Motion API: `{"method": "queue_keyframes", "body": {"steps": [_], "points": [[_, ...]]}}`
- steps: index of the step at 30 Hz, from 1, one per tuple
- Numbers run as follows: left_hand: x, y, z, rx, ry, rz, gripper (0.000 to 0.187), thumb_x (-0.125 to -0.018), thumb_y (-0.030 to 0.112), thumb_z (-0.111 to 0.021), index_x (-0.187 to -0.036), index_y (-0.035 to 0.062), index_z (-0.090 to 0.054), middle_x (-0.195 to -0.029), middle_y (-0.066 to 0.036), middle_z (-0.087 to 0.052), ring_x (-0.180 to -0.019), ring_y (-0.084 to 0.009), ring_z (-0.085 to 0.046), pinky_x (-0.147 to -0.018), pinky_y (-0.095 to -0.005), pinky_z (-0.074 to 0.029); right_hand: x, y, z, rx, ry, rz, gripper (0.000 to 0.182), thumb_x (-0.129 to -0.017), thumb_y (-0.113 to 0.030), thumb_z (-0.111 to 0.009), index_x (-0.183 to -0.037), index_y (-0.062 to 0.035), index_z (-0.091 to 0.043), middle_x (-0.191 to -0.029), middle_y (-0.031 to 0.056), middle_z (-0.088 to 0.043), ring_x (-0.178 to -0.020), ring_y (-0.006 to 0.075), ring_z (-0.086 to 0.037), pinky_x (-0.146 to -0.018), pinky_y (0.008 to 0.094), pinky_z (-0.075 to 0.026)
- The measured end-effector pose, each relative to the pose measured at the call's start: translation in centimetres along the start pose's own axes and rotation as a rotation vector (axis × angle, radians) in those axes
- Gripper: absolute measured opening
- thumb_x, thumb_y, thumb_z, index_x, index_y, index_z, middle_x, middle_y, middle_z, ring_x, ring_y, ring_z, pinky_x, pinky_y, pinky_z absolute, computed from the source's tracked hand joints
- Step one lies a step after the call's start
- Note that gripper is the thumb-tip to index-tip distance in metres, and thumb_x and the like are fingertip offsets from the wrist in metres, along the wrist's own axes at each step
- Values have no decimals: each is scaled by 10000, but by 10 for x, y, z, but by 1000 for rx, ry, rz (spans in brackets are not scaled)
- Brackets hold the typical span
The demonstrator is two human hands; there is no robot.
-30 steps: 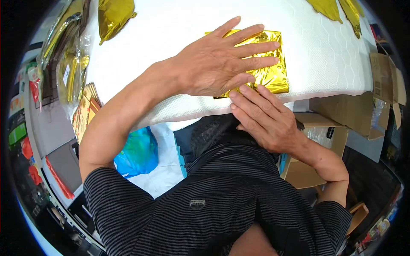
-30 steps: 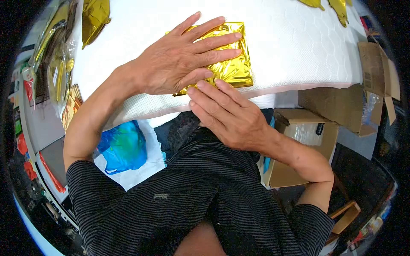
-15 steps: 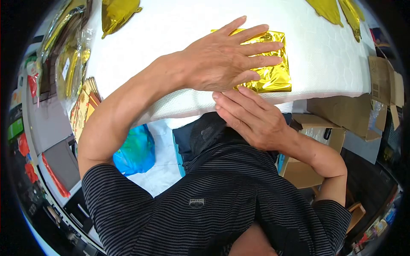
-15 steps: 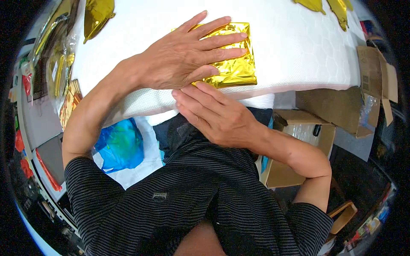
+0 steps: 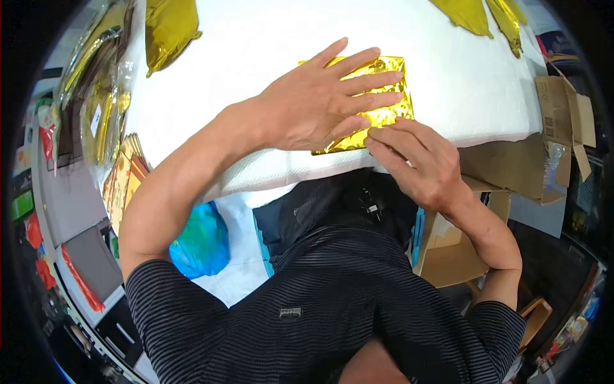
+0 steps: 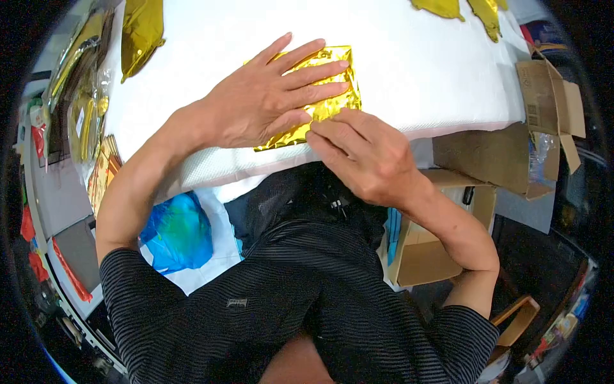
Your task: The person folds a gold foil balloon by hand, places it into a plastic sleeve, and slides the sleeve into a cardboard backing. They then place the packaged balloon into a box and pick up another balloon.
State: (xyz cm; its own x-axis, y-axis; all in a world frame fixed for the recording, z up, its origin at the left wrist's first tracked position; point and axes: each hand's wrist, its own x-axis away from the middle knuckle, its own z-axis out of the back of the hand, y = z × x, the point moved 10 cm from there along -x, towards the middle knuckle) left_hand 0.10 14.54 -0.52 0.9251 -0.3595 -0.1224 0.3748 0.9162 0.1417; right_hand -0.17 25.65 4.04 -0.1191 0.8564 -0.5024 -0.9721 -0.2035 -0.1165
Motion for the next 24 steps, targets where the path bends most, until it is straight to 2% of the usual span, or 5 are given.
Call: {"method": "queue_keyframes", "body": {"steps": [12, 18, 20, 21, 24], "points": [[-1, -4, -4, 39, -31, 37, 588, -1110, 411, -378, -1646, 177, -319, -1711, -11, -307, -1616, -246, -147, -1333, -512, -41, -6, 4, 0, 106, -92, -16, 374, -772, -88, -707, -1131, 6, -749, -1119, 102, -719, -1029, 270, -688, -853, 366, -606], [-1, -13, 17, 302, 37, 67, 652, -1055, 402, -533, -1620, 131, -355, -1703, -113, -310, -1610, -270, -190, -1330, -495, -103, 3, 12, 4, 113, 23, -3, 336, -779, -90, -695, -1093, 17, -750, -1140, 117, -737, -1001, 263, -705, -808, 352, -605], [11, -15, 50, 282, 305, 158, 602, -975, 366, -685, -1492, 92, -541, -1534, -166, -537, -1454, -317, -492, -1209, -475, -399, 4, 11, 4, 110, 47, 5, 348, -765, -92, -694, -1090, 23, -745, -1111, 115, -742, -962, 256, -711, -792, 343, -602], [14, -3, 55, 276, 293, 139, 602, -975, 366, -685, -1492, 92, -541, -1534, -166, -537, -1454, -317, -492, -1209, -475, -399, 3, 13, 6, 119, 61, -11, 348, -765, -92, -694, -1090, 23, -745, -1111, 115, -742, -962, 256, -711, -792, 343, -602], [26, 44, 66, 54, 306, 94, 458, -903, 297, -781, -1291, 68, -695, -1228, -102, -711, -1101, -296, -695, -930, -412, -566, 3, 12, 9, 94, 58, -16, 346, -766, -93, -692, -1088, 26, -739, -1098, 118, -745, -936, 250, -713, -776, 337, -599]]}}
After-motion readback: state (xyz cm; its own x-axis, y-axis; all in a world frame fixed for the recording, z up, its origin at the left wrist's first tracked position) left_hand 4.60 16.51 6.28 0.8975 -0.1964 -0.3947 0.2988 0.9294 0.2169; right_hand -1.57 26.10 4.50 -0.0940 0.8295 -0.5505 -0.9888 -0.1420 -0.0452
